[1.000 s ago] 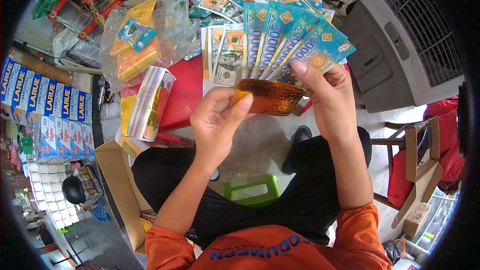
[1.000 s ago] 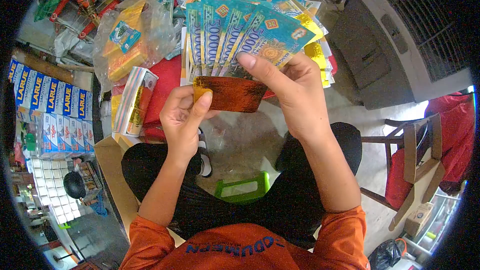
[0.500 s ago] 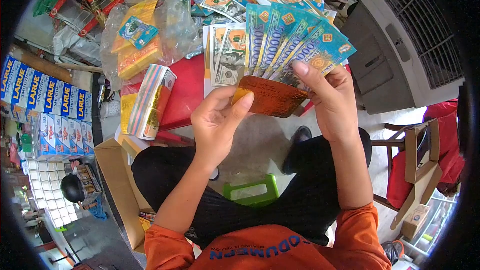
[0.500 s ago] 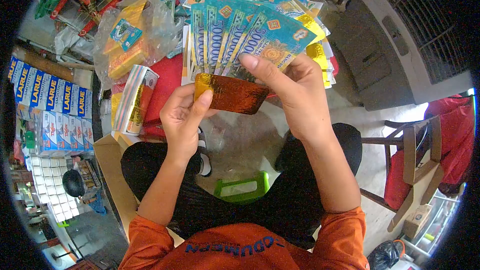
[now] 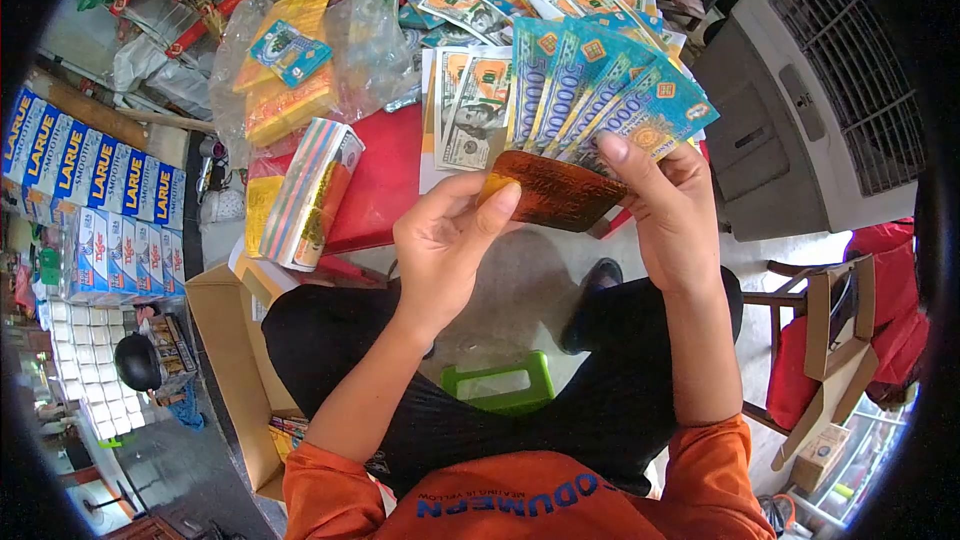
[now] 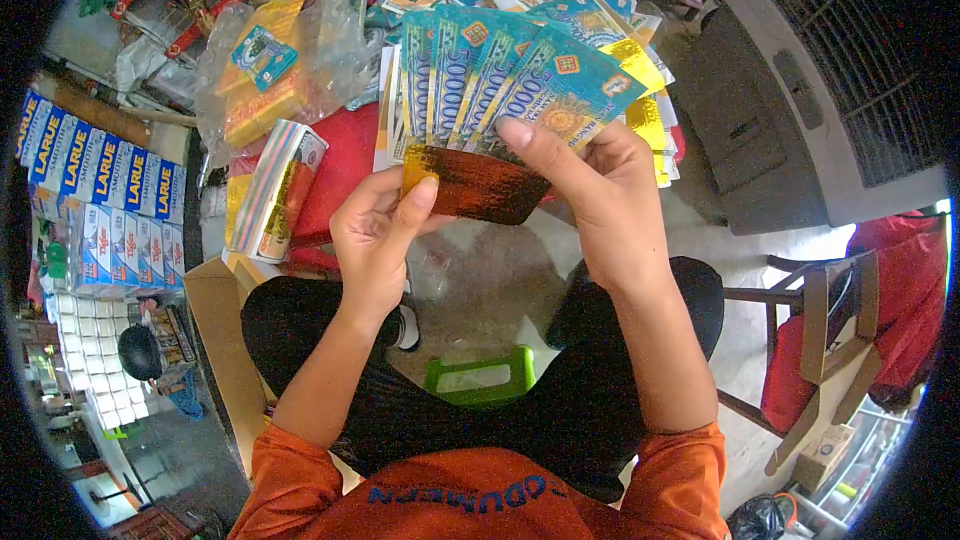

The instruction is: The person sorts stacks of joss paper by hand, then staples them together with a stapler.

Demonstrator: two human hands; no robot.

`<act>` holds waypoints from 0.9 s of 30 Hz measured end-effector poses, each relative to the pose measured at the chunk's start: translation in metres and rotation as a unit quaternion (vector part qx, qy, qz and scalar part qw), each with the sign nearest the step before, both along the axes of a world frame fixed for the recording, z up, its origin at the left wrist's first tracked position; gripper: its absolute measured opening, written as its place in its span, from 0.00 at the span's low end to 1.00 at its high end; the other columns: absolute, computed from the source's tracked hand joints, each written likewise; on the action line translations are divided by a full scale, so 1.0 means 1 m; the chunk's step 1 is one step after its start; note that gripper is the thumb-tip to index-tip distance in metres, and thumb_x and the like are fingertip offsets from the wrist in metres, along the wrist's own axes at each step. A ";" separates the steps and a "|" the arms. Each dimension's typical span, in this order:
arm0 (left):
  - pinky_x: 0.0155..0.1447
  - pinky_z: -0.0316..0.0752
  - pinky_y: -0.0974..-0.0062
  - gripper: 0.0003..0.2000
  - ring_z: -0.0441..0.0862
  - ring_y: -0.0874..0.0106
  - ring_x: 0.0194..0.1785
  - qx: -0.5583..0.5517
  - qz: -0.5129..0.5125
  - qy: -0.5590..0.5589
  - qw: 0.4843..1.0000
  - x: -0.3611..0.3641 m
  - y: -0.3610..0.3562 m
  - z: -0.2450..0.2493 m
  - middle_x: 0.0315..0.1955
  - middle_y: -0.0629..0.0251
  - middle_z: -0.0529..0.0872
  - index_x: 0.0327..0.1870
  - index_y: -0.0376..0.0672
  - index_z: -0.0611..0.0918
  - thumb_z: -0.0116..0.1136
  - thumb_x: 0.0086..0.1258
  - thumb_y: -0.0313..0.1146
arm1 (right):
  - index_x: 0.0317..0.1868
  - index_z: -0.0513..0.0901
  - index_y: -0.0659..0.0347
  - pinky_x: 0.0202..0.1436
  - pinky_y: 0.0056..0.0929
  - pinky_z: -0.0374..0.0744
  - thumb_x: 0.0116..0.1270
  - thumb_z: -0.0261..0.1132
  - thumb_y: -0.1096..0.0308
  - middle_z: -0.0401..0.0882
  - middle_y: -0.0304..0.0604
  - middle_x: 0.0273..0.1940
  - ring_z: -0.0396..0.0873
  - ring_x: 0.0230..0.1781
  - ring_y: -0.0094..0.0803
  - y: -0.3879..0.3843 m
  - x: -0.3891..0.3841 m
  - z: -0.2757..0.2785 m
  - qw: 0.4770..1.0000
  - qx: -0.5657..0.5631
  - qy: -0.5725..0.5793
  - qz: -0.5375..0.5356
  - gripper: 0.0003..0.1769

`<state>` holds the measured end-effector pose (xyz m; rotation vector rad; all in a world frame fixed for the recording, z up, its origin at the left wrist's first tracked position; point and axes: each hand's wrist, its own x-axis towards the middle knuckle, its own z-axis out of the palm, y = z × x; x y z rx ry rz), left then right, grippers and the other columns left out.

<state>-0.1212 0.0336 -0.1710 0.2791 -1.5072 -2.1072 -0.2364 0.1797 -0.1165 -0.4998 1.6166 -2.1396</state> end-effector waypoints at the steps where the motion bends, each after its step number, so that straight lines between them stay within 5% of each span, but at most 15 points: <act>1: 0.49 0.88 0.68 0.11 0.86 0.72 0.46 0.000 0.000 0.000 1.000 0.000 -0.001 0.000 0.44 0.59 0.88 0.51 0.33 0.82 0.62 0.74 0.30 | 0.48 0.87 0.59 0.38 0.18 0.78 0.67 0.73 0.64 0.88 0.34 0.42 0.82 0.37 0.16 0.000 0.001 0.001 1.000 0.000 -0.002 -0.001 0.12; 6: 0.48 0.88 0.68 0.11 0.86 0.72 0.46 -0.021 -0.009 0.007 1.000 0.001 -0.003 -0.002 0.44 0.59 0.88 0.50 0.33 0.82 0.63 0.74 0.30 | 0.48 0.87 0.59 0.38 0.18 0.79 0.67 0.73 0.64 0.89 0.34 0.42 0.83 0.37 0.17 0.001 -0.002 -0.001 0.999 0.031 0.006 -0.007 0.13; 14: 0.48 0.89 0.68 0.10 0.87 0.72 0.46 -0.022 0.012 0.006 1.000 0.000 -0.004 -0.004 0.44 0.58 0.88 0.50 0.33 0.82 0.61 0.75 0.30 | 0.54 0.84 0.64 0.55 0.28 0.81 0.67 0.72 0.69 0.87 0.39 0.50 0.83 0.49 0.24 0.004 -0.002 0.007 0.998 -0.002 0.011 0.067 0.16; 27: 0.50 0.88 0.67 0.12 0.86 0.73 0.46 -0.015 0.017 -0.022 1.000 -0.002 -0.005 -0.005 0.46 0.59 0.87 0.52 0.32 0.82 0.61 0.76 0.31 | 0.53 0.84 0.67 0.55 0.26 0.80 0.67 0.70 0.77 0.87 0.40 0.48 0.82 0.48 0.22 0.002 -0.001 -0.003 0.990 0.056 0.109 0.067 0.14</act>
